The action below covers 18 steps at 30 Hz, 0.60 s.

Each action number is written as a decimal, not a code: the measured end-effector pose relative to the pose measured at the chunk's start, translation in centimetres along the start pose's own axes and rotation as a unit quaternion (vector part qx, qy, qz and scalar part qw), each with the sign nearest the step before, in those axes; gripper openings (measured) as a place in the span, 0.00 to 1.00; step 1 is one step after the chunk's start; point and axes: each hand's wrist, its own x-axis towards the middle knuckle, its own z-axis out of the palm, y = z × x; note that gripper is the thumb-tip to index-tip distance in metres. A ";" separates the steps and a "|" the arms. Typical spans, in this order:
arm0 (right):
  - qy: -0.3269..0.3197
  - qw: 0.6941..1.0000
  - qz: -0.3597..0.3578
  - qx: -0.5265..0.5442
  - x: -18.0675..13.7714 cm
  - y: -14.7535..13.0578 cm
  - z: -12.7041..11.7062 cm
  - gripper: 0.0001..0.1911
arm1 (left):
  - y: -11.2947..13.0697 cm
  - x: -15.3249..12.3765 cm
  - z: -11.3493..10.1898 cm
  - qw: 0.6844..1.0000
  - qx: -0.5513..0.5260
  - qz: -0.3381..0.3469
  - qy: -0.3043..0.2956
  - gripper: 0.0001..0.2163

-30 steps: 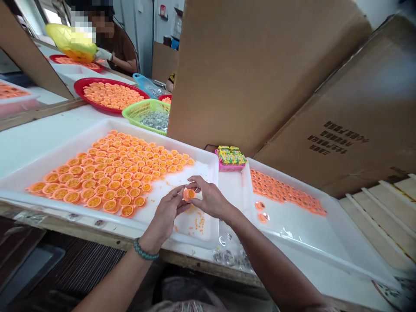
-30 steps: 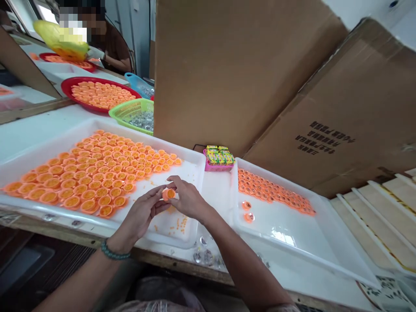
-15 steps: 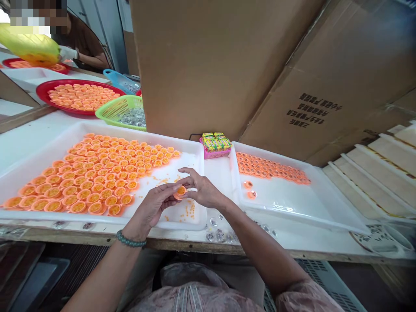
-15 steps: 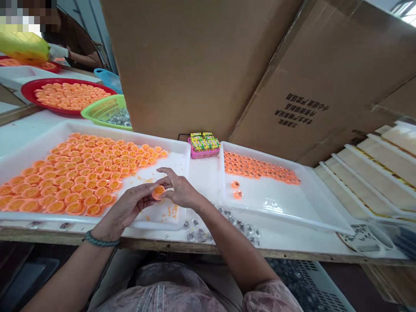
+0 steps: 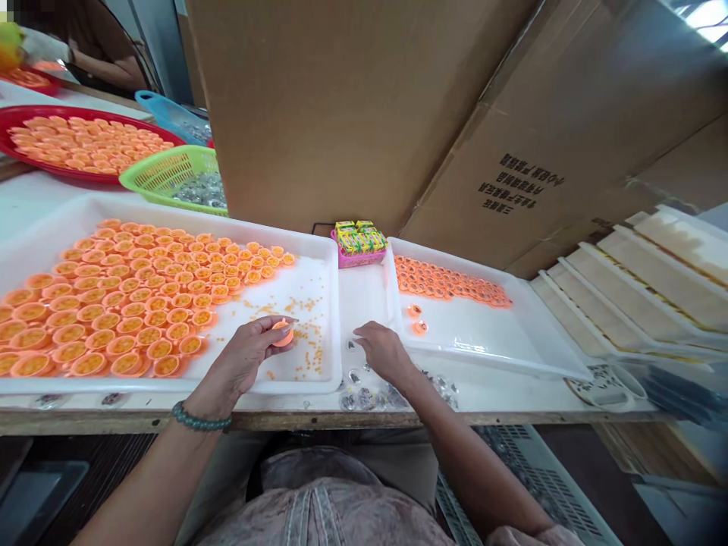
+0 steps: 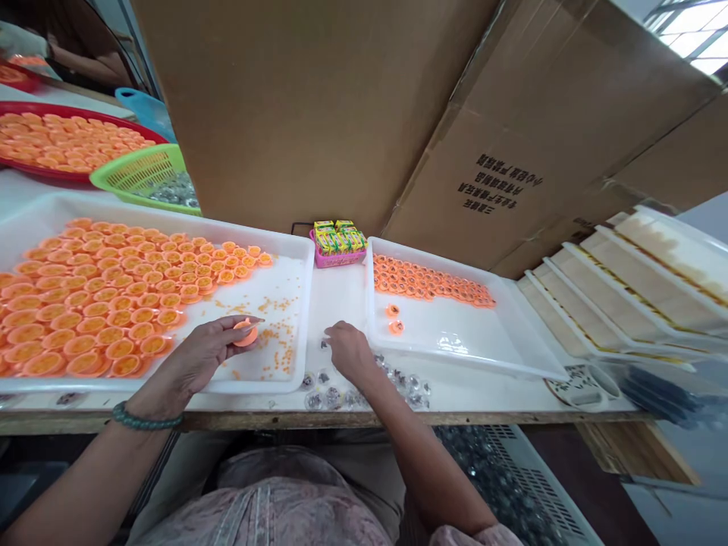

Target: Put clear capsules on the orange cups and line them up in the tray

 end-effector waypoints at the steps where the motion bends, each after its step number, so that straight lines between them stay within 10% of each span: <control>1: -0.010 1.000 -0.010 -0.016 -0.3 -0.1 0.8 0.09 | 0.0 0.0 0.0 1.000 -0.001 0.003 0.000 0.17; 18: 0.077 0.997 -0.001 -0.030 0.3 -1.1 4.6 0.09 | 0.4 -0.5 0.1 0.988 -0.154 0.013 -0.017 0.12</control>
